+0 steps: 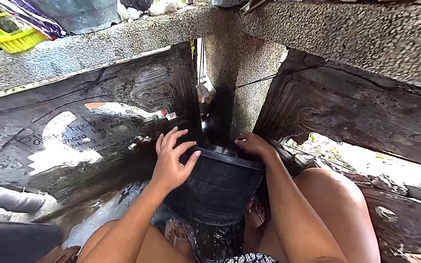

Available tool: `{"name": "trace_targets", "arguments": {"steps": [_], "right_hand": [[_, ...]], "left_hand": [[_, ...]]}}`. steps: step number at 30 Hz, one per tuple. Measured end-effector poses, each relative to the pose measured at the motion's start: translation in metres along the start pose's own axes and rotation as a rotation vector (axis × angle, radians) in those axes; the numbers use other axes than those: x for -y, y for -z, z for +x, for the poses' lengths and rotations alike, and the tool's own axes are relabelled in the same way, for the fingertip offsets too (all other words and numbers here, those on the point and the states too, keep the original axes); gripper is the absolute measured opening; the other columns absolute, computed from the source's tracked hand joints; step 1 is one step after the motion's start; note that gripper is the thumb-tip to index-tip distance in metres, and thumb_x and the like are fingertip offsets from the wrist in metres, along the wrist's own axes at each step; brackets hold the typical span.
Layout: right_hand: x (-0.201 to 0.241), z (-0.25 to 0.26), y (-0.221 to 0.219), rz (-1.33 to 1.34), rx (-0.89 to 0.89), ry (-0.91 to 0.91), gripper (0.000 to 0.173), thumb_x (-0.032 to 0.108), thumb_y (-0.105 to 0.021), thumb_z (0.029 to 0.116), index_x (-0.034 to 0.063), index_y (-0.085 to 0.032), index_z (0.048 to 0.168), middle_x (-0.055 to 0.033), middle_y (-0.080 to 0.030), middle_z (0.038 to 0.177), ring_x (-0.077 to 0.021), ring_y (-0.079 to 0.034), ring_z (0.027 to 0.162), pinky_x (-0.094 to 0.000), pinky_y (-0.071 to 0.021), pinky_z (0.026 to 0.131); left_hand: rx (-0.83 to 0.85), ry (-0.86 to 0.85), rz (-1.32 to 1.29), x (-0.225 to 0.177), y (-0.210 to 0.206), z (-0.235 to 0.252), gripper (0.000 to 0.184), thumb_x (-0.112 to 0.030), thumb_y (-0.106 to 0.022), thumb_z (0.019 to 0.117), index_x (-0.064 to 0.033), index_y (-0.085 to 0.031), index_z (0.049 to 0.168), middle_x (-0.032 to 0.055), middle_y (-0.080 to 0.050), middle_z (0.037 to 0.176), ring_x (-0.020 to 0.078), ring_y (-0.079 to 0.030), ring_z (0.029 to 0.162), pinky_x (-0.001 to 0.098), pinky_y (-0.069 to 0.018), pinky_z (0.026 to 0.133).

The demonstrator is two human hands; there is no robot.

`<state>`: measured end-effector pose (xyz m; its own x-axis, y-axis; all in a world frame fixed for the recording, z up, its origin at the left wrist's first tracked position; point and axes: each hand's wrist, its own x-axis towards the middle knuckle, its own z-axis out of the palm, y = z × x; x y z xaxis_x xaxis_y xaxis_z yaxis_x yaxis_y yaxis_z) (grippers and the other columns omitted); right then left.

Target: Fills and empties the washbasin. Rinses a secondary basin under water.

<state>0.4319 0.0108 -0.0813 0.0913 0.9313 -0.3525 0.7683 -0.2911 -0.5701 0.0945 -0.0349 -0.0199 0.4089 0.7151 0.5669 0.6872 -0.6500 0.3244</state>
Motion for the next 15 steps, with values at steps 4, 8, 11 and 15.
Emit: {"name": "trace_targets", "arguments": {"steps": [4,8,11,15], "right_hand": [[0.0,0.006,0.004,-0.095,-0.055,-0.048,0.042,0.042,-0.054,0.1056,0.0086,-0.074,0.121,-0.0213,-0.07,0.122,-0.0397,-0.065,0.118,-0.0665,-0.0473,0.101],[-0.002,0.016,-0.011,-0.101,0.043,0.015,0.04,0.041,-0.054,0.1056,0.0095,-0.074,0.119,-0.0191,-0.073,0.111,-0.0364,-0.069,0.106,-0.0632,-0.0513,0.096],[0.006,0.013,-0.021,-0.28,0.228,0.092,0.041,0.043,-0.054,0.1053,0.0121,-0.073,0.123,-0.0177,-0.072,0.119,-0.0363,-0.066,0.116,-0.0643,-0.0484,0.101],[0.039,-0.016,-0.036,-0.386,0.271,0.155,0.043,0.045,-0.055,0.1045,0.0118,-0.072,0.125,-0.017,-0.071,0.122,-0.0362,-0.065,0.119,-0.0646,-0.0482,0.102]], "left_hand": [[0.11,-0.041,0.011,-0.003,-0.013,0.002,0.045,-0.059,-0.058,0.0972,-0.0291,-0.073,0.127,-0.0052,-0.056,0.15,0.0202,-0.036,0.152,0.0655,-0.0185,0.125],[0.145,-0.01,0.035,-0.004,-0.022,0.003,0.051,-0.066,-0.054,0.096,-0.0286,-0.072,0.126,-0.0063,-0.06,0.144,0.0197,-0.036,0.151,0.0689,-0.0117,0.125],[0.158,0.046,0.051,-0.007,-0.022,0.003,0.052,-0.069,-0.048,0.0973,-0.0279,-0.074,0.118,-0.0062,-0.063,0.138,0.0197,-0.039,0.149,0.0704,-0.0096,0.124],[0.12,0.195,0.087,-0.011,-0.018,0.0,0.053,-0.067,-0.042,0.1007,-0.0278,-0.077,0.107,-0.0016,-0.064,0.137,0.0264,-0.04,0.148,0.0715,-0.0097,0.123]]}}
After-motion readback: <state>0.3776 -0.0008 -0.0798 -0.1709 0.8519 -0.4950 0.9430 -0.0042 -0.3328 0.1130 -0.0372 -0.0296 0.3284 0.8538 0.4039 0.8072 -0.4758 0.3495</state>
